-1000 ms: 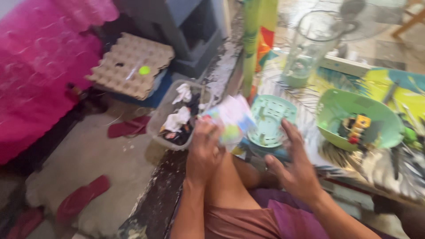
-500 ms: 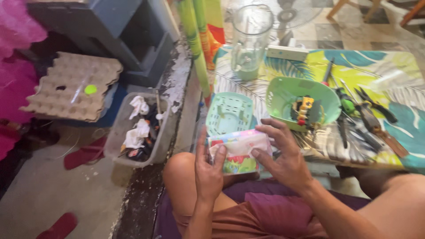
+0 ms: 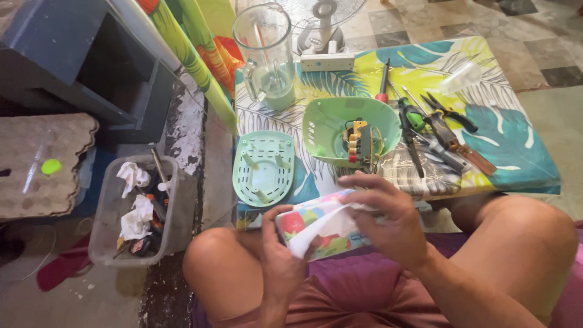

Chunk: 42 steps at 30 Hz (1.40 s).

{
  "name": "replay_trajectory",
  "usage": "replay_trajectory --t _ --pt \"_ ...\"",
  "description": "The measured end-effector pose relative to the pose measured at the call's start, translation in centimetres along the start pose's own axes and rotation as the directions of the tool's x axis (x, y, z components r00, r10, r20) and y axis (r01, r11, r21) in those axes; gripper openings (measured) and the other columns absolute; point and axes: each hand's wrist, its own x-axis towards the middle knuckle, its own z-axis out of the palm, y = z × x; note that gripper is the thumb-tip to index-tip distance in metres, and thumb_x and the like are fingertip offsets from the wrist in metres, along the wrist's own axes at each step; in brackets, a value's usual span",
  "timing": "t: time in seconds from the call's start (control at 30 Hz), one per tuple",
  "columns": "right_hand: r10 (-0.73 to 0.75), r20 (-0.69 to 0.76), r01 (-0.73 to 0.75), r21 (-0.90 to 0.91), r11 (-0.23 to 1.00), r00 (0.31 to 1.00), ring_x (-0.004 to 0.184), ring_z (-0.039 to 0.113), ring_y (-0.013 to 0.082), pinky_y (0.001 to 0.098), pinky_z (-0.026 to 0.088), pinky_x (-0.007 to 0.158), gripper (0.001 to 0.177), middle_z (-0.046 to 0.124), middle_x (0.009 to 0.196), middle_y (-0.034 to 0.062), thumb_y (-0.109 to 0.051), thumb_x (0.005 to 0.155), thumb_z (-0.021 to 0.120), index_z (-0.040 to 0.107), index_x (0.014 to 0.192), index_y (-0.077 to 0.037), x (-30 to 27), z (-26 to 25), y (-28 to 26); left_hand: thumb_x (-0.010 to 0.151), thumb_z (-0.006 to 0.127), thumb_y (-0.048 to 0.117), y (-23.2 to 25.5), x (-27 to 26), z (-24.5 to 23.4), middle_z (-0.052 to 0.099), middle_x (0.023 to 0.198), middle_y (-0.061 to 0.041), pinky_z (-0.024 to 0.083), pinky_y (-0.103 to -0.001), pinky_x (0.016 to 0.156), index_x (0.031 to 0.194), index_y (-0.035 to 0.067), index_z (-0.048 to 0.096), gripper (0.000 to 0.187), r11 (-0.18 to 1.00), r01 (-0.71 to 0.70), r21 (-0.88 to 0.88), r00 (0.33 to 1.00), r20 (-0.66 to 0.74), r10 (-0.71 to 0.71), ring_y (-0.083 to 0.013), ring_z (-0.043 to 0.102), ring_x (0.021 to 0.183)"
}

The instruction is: The person uses a soldering iron to work on a small electronic component held in their left hand. They repeatedly apply the soldering iron to different points on the component, then wipe the iron tip with a tissue.

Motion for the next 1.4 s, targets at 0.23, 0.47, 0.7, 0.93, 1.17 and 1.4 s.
replay_trajectory --t 0.23,0.47,0.7,0.93,1.17,1.4 --pt "0.482 -0.195 -0.398 0.351 0.848 0.854 0.07 0.057 0.0098 0.0258 0.046 0.06 0.013 0.067 0.088 0.0088 -0.004 0.104 0.057 0.067 0.113 -0.002 -1.2 -0.7 2.2 0.083 0.084 0.018 0.7 0.8 0.0 0.078 0.094 -0.009 0.061 -0.029 0.073 0.12 0.005 0.057 0.048 0.969 -0.008 0.245 0.996 0.087 -0.013 -0.0131 0.075 0.084" --pt "0.389 -0.387 -0.078 0.618 0.783 0.836 0.092 0.064 0.0118 0.0263 0.054 0.085 0.006 0.067 0.099 0.0041 -0.009 0.113 0.059 0.063 0.117 -0.006 2.0 -3.4 3.7 0.082 0.076 0.014 -0.3 1.4 -3.4 0.073 0.1 -0.01 0.058 -0.031 0.082 0.12 0.004 0.059 0.043 0.921 -0.11 0.374 0.985 -0.084 0.152 -0.0164 0.072 0.092" --pt "0.397 -0.276 -0.215 0.514 0.831 0.875 0.086 0.056 0.0025 0.0187 0.044 0.076 0.01 0.065 0.102 -0.0028 -0.016 0.116 0.06 0.064 0.118 -0.007 3.8 1.8 1.8 0.091 0.067 0.025 -5.1 4.9 -12.9 0.063 0.117 -0.01 0.053 -0.035 0.087 0.127 0.004 0.054 0.043 0.984 -0.161 0.076 0.842 -0.509 0.177 -0.0205 0.063 0.104" --pt "0.49 -0.124 -0.388 0.458 0.8 0.863 0.065 0.045 -0.0013 0.0169 0.033 0.055 0.013 0.058 0.081 -0.0069 -0.019 0.107 0.066 0.067 0.113 -0.007 3.3 4.2 1.2 0.096 0.065 0.027 -7.5 10.5 -28.6 0.065 0.132 -0.022 0.052 -0.043 0.101 0.132 -0.005 0.055 0.049 0.964 0.144 0.224 0.309 -0.936 0.171 -0.032 0.067 0.118" --pt "0.452 -0.067 -0.415 0.295 0.861 0.889 0.071 0.055 0.0 0.019 0.045 0.06 0.013 0.065 0.082 -0.0049 -0.016 0.103 0.066 0.069 0.109 -0.005 3.6 1.8 3.0 0.09 0.079 0.024 -2.3 8.4 -25.2 0.063 0.123 -0.025 0.046 -0.045 0.094 0.131 -0.007 0.059 0.055 0.592 0.175 0.787 0.736 -0.504 0.452 -0.0377 0.059 0.111" --pt "0.506 0.076 -0.503 0.304 0.809 0.859 0.075 0.063 0.0031 0.0219 0.052 0.063 0.015 0.071 0.087 -0.0002 -0.009 0.097 0.068 0.07 0.111 -0.004 1.5 0.7 3.0 0.097 0.076 0.021 -2.0 3.4 -0.8 0.071 0.097 -0.011 0.05 -0.031 0.073 0.115 -0.009 0.07 0.035 0.998 0.061 0.019 0.988 0.139 -0.063 -0.0166 0.061 0.084"
